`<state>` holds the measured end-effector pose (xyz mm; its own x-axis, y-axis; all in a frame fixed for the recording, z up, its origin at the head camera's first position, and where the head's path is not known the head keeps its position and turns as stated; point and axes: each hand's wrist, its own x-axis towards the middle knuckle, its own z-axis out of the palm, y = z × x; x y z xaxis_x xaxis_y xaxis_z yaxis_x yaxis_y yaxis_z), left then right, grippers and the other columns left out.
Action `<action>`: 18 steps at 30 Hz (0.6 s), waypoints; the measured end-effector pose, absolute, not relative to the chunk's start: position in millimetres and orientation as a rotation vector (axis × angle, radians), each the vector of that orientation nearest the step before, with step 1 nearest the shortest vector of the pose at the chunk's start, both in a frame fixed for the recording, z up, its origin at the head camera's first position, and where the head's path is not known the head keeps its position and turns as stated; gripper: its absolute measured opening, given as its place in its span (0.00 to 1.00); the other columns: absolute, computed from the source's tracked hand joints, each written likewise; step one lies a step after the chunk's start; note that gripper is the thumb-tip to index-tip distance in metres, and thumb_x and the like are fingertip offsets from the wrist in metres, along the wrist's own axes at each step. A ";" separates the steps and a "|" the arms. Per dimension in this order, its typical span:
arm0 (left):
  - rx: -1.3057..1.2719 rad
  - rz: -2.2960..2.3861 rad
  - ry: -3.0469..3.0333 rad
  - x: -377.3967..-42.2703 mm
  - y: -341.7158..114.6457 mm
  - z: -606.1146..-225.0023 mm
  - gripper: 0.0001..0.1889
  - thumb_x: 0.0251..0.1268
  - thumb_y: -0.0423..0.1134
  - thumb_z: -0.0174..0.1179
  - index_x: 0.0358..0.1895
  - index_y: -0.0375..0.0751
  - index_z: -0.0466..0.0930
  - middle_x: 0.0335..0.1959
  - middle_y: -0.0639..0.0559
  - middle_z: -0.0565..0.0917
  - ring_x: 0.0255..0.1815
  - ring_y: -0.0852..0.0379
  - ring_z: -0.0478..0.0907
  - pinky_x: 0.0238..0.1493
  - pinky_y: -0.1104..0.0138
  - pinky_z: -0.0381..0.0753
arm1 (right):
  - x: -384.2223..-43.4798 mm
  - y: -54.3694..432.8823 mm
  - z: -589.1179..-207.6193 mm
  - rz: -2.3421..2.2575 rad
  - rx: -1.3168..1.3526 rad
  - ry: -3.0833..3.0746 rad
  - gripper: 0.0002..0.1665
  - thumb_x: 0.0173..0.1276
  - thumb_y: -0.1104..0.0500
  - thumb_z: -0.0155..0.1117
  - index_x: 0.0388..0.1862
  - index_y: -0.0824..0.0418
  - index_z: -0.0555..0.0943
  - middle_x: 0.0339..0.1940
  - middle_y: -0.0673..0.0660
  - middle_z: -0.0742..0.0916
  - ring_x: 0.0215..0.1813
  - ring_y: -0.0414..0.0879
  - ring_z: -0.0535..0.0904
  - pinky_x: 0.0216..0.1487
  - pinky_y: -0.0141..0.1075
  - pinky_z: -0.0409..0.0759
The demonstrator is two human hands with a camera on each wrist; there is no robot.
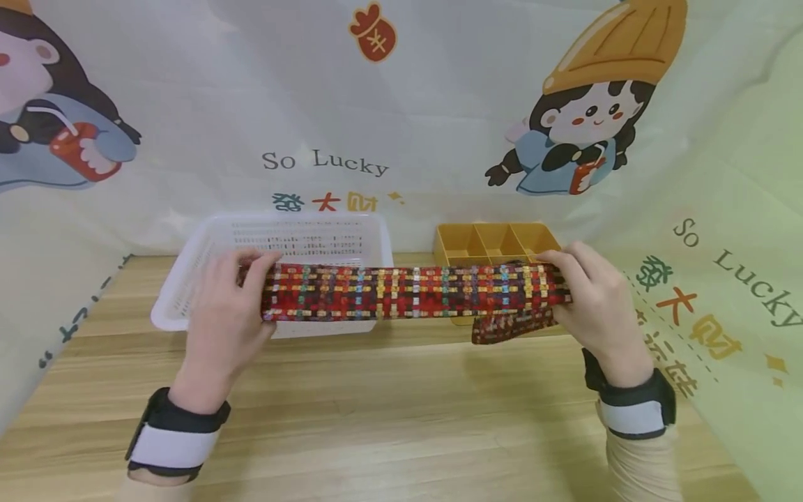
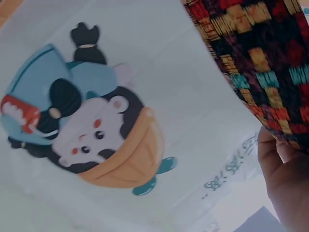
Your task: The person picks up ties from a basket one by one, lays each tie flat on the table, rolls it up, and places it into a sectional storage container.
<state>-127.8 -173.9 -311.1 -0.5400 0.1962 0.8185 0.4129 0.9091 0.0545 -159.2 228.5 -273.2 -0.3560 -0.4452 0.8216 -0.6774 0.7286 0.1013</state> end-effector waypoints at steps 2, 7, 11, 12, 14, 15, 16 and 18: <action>-0.389 -0.311 -2.181 -125.0 -186.7 -314.6 0.34 0.26 0.16 0.65 0.50 0.32 0.75 0.46 0.32 0.75 0.44 0.35 0.73 0.44 0.48 0.74 | -161.4 239.2 -276.8 0.296 0.855 -2.052 0.34 0.28 0.84 0.69 0.41 0.70 0.78 0.32 0.63 0.78 0.32 0.56 0.75 0.34 0.47 0.78; -0.342 -0.299 -2.208 -121.8 -211.9 -330.6 0.29 0.33 0.15 0.63 0.48 0.33 0.78 0.45 0.34 0.78 0.43 0.35 0.77 0.43 0.47 0.76 | -173.2 263.0 -291.4 0.280 0.876 -2.126 0.31 0.29 0.86 0.62 0.39 0.70 0.80 0.32 0.63 0.79 0.34 0.57 0.75 0.35 0.46 0.75; -0.379 -0.237 -2.199 -122.4 -223.7 -344.2 0.27 0.37 0.16 0.65 0.48 0.34 0.79 0.43 0.35 0.81 0.40 0.36 0.79 0.39 0.48 0.78 | -183.4 275.6 -308.8 0.259 0.909 -2.188 0.30 0.30 0.85 0.60 0.38 0.69 0.81 0.32 0.62 0.81 0.34 0.56 0.75 0.34 0.45 0.74; -0.398 -0.218 -2.193 -122.2 -226.7 -347.9 0.26 0.37 0.17 0.66 0.47 0.34 0.80 0.42 0.35 0.81 0.38 0.37 0.80 0.36 0.49 0.79 | -185.0 278.3 -314.1 0.264 0.907 -2.209 0.30 0.30 0.85 0.60 0.38 0.68 0.80 0.32 0.61 0.80 0.31 0.54 0.74 0.31 0.43 0.73; -0.447 -0.199 -2.170 -121.6 -233.2 -356.3 0.26 0.35 0.17 0.68 0.45 0.35 0.81 0.39 0.36 0.82 0.36 0.38 0.80 0.34 0.50 0.79 | -187.1 284.1 -325.6 0.268 0.894 -2.246 0.31 0.29 0.85 0.60 0.38 0.66 0.80 0.32 0.59 0.79 0.27 0.50 0.73 0.26 0.39 0.71; -0.475 -0.195 -2.156 -120.8 -237.1 -361.0 0.25 0.33 0.17 0.68 0.43 0.35 0.82 0.38 0.36 0.82 0.35 0.38 0.80 0.33 0.50 0.79 | -187.8 286.9 -331.3 0.271 0.885 -2.268 0.31 0.30 0.84 0.60 0.38 0.66 0.79 0.32 0.58 0.79 0.26 0.49 0.72 0.25 0.38 0.70; -0.503 -0.197 -2.142 -119.7 -241.4 -366.2 0.23 0.34 0.17 0.68 0.41 0.34 0.82 0.37 0.37 0.82 0.35 0.38 0.79 0.33 0.50 0.78 | -188.5 289.8 -337.0 0.270 0.881 -2.291 0.31 0.30 0.83 0.61 0.39 0.65 0.79 0.32 0.57 0.78 0.25 0.47 0.72 0.24 0.37 0.69; -0.561 -0.201 -2.135 -116.5 -251.5 -375.5 0.17 0.38 0.18 0.65 0.37 0.34 0.82 0.35 0.38 0.81 0.35 0.39 0.77 0.34 0.51 0.77 | -189.9 295.9 -347.9 0.253 0.878 -2.337 0.32 0.30 0.81 0.63 0.40 0.63 0.79 0.32 0.56 0.77 0.25 0.46 0.71 0.23 0.37 0.69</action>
